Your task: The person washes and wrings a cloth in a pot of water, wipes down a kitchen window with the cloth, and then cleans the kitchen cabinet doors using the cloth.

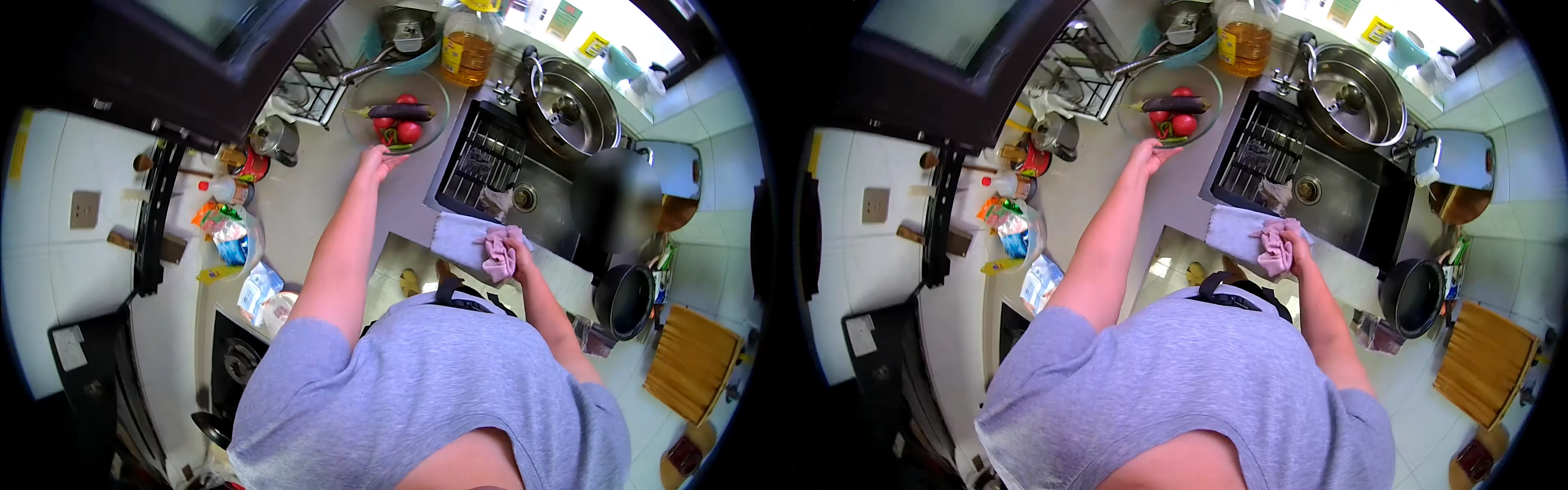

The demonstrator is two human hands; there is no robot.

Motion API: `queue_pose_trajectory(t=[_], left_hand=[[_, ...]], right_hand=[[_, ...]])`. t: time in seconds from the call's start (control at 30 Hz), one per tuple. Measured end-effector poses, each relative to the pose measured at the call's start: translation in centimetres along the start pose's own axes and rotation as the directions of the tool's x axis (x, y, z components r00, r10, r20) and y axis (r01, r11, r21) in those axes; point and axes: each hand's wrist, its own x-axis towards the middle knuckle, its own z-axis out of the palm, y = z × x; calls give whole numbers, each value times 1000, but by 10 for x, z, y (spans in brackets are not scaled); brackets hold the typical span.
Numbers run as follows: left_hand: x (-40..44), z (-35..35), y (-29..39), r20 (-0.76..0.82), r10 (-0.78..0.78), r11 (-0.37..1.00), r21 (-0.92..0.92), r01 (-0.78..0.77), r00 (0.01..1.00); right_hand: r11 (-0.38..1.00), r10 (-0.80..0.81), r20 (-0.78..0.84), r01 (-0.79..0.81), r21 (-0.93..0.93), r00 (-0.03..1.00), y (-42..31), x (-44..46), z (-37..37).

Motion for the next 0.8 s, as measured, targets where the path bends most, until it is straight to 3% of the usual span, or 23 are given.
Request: queue_pose_trajectory(t=[0.1,0.17,0.23,0.27,0.3,0.33,0.37,0.43,0.5,0.57,0.63,0.7,0.77,0.8], left_hand=[[-21,11,0,-46,-22,1000,11,22,999],[-53,29,6,-224,-67,965,233,120,972],[-71,11,2,-159,-89,870,469,155,983],[-118,27,12,-203,-28,718,678,160,979],[-149,18,11,-232,-7,741,652,161,973],[-178,3,10,30,204,541,830,-138,979],[-209,-12,7,322,325,248,878,-409,889],[-283,-41,0,354,534,53,893,-447,768],[-359,-71,4,164,621,-31,982,-186,766],[-417,-112,-1,-194,718,198,978,71,669],[-465,-169,-20,-219,905,183,974,131,364],[-512,-209,-32,-118,974,56,951,303,192],[-544,-215,-36,-343,938,299,879,371,56],[-552,-231,-40,-469,882,419,825,379,47]], right_hand=[[1000,2,35,-2,-5,999,0,2,-1],[995,38,51,-33,-94,998,-1,8,-5],[998,39,108,-33,-53,993,-1,4,-2],[997,15,147,-2,-83,989,0,3,1],[992,44,165,-24,-123,985,-1,2,3],[991,19,171,3,-131,985,-1,2,3],[990,-7,174,31,-136,985,-1,3,2],[986,20,202,14,-166,979,1,2,1],[986,14,240,26,-163,971,-2,4,0],[984,35,224,6,-177,974,-3,8,-3],[977,2,230,48,-209,973,-4,4,0],[974,18,240,37,-225,971,-4,9,-2],[952,-46,269,124,-279,962,-3,5,3],[959,1,305,86,-270,952,-6,8,-1]])
